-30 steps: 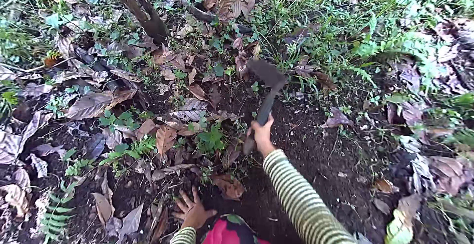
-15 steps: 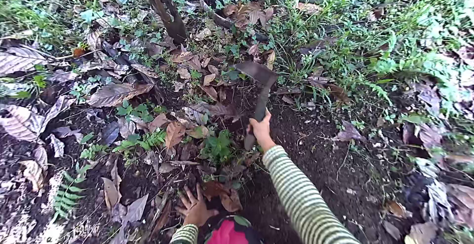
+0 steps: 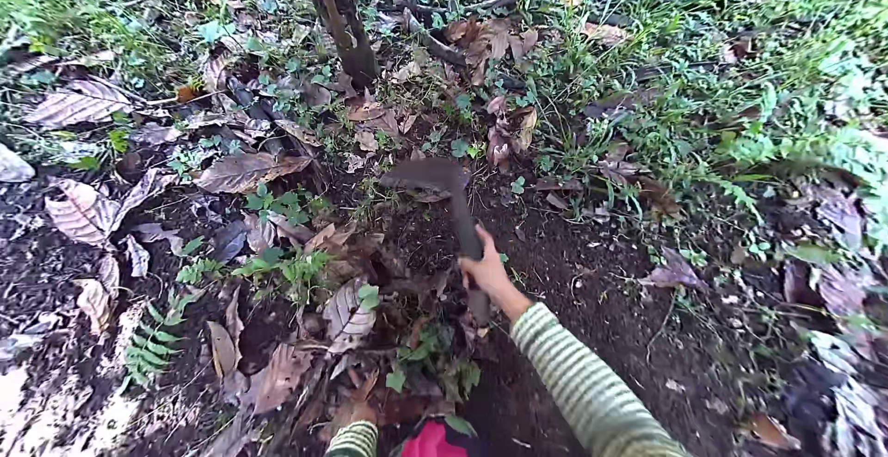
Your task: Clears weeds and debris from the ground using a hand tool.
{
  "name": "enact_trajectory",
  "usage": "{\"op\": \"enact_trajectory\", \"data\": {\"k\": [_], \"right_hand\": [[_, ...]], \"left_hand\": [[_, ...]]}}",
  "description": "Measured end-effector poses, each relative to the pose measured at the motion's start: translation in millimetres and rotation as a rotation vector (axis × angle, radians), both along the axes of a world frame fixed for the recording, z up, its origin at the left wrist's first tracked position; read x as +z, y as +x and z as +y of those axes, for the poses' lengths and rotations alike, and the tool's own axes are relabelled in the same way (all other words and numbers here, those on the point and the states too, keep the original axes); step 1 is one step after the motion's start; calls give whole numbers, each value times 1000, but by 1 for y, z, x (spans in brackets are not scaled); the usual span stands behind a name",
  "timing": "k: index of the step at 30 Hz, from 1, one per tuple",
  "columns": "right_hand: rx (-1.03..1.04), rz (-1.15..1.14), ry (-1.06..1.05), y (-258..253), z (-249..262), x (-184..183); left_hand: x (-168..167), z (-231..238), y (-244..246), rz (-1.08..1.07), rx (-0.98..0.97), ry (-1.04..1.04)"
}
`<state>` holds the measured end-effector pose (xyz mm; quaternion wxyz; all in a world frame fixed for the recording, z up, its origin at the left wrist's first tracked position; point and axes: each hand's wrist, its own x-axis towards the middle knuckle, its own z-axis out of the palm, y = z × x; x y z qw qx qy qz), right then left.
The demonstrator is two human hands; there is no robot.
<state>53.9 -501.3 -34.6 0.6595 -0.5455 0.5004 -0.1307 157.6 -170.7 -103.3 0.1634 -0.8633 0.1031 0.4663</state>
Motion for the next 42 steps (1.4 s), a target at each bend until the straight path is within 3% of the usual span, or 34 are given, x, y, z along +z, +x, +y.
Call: {"op": "enact_trajectory", "data": {"k": [2,4,6,8,11,13,15,18,20,23,26,29,31,35,37,40,42], "right_hand": [[-256,-99,16,35,-16,-13],[-264,-70,29,31,6,-45],[64,160,48,-19,58,-64],[385,303,71,-63,92,-60],[545,326,-7,-74,80,-35],[445,242,-45,-41,43,-11],[228,97,-74,14,2,3],[-139,-102,-31,99,-30,-4],[-159,-59,-15,125,-20,-25],[356,241,-18,74,40,-64],[673,380,21,19,75,-47],[637,291,-14,13,53,-22],[433,133,-5,37,27,-9],[-19,-80,23,103,6,-17],[80,50,7,84,30,-39],[502,332,89,-2,83,-46],[642,401,118,-49,97,-41]], "left_hand": [[14,-4,0,-20,32,-29],[16,-4,1,-22,14,-68],[24,-6,2,27,-32,-73],[25,-8,6,37,-48,-94],[7,0,4,21,-50,-89],[-4,6,-1,51,-82,-49],[11,-2,-2,174,-111,15],[31,-12,0,235,-41,54],[31,-14,4,247,-20,74],[9,1,2,241,-41,3],[-49,23,-3,230,-71,-110],[-47,24,3,283,-109,-78],[-18,14,4,272,-83,-82],[-15,15,3,268,-45,-106],[-34,22,1,239,-73,-116],[-10,10,3,261,-106,-106],[-12,12,0,273,-105,-115]]}}
